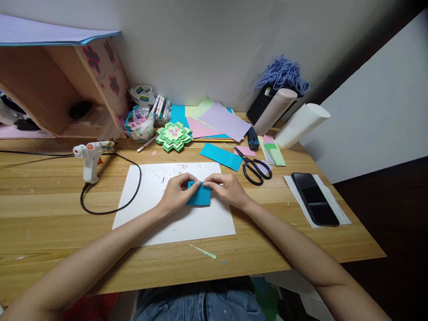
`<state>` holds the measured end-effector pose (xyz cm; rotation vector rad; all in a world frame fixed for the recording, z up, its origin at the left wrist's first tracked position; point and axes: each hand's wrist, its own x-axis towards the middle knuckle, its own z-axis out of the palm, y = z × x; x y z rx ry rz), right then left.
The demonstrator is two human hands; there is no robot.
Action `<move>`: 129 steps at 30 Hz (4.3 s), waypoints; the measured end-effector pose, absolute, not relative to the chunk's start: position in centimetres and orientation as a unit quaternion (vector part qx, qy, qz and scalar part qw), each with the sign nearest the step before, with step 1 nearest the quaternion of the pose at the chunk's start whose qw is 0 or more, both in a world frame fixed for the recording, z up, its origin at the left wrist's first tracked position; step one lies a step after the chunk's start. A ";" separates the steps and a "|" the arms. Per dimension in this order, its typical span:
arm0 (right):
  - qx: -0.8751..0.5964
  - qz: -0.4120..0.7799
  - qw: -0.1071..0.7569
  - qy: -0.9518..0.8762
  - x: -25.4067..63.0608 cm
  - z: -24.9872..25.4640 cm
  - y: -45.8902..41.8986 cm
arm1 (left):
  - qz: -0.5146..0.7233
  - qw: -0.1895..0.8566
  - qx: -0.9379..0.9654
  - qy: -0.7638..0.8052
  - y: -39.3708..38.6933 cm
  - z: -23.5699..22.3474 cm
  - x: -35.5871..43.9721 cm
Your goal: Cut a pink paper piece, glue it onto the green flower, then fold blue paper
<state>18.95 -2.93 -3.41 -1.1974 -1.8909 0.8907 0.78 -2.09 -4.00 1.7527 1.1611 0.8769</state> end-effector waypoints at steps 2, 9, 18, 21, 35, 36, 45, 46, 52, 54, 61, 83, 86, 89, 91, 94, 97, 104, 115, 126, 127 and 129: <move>-0.464 0.342 0.346 -0.740 18.9 -3.4 -3.0 | 0.342 0.402 0.723 0.446 -2.2 -3.8 0.8; -0.448 0.353 0.340 -0.748 18.6 -3.1 -3.3 | 0.344 0.409 0.728 0.429 -2.3 -3.8 0.7; -0.454 0.436 0.293 -0.719 19.9 -3.5 -2.1 | 0.304 0.512 0.673 0.439 -1.0 -3.9 0.6; -0.455 0.450 0.290 -0.712 20.4 -3.5 -1.8 | 0.303 0.565 0.634 0.432 -0.5 -3.8 0.4; -0.470 0.540 0.316 -0.623 20.6 -3.5 -1.3 | 0.301 0.524 0.650 0.461 -0.4 -4.8 0.1; -0.468 0.541 0.320 -0.621 20.5 -3.5 -1.3 | 0.302 0.532 0.646 0.456 -0.4 -4.7 0.1; -0.464 0.476 0.341 -0.664 20.4 -3.4 -1.5 | 0.337 0.513 0.654 0.442 -0.3 -4.5 0.0; -0.459 0.470 0.342 -0.672 20.3 -3.5 -1.5 | 0.338 0.526 0.640 0.446 -0.3 -4.5 0.1; -0.469 0.454 0.357 -0.668 19.3 -4.1 -2.0 | 0.350 0.547 0.602 0.464 -0.5 -4.6 0.4; -0.472 0.455 0.358 -0.665 19.1 -4.2 -2.1 | 0.347 0.544 0.604 0.468 -0.6 -4.5 0.4; -0.488 0.419 0.344 -0.685 18.7 -4.4 -2.2 | 0.335 0.516 0.641 0.459 -0.8 -4.5 0.6; -0.441 0.633 0.341 -0.538 20.1 -4.3 -1.0 | 0.401 0.511 0.571 0.502 -0.3 -4.9 0.3; -0.411 0.671 0.299 -0.540 20.2 -3.8 -1.2 | 0.436 0.515 0.534 0.509 -0.1 -4.9 0.3; -0.384 0.711 0.236 -0.539 20.1 -3.4 -1.6 | 0.452 0.516 0.510 0.519 0.0 -4.9 0.3; -0.389 0.716 0.224 -0.535 20.0 -3.3 -1.7 | 0.452 0.514 0.510 0.521 0.1 -5.0 0.3; -0.411 0.704 0.242 -0.526 19.8 -3.6 -1.7 | 0.450 0.507 0.533 0.506 0.1 -5.1 0.1; -0.424 0.697 0.271 -0.510 19.6 -4.1 -1.6 | 0.428 0.481 0.591 0.485 -0.1 -5.4 0.0; -0.442 0.662 0.338 -0.502 19.0 -4.6 -1.4 | 0.347 0.423 0.708 0.446 -0.9 -5.0 0.4; -0.489 0.596 0.394 -0.500 18.2 -5.4 -1.8 | 0.287 0.410 0.758 0.418 -1.3 -4.2 0.2; -0.460 0.604 0.411 -0.504 18.4 -5.4 -1.6 | 0.400 0.569 0.544 0.470 -0.5 -4.7 0.1; -0.461 0.605 0.411 -0.503 18.4 -5.4 -1.6 | 0.407 0.588 0.523 0.463 -0.4 -4.7 0.1; -0.465 0.606 0.415 -0.494 18.5 -5.3 -1.5 | 0.420 0.614 0.487 0.458 -0.1 -4.7 0.0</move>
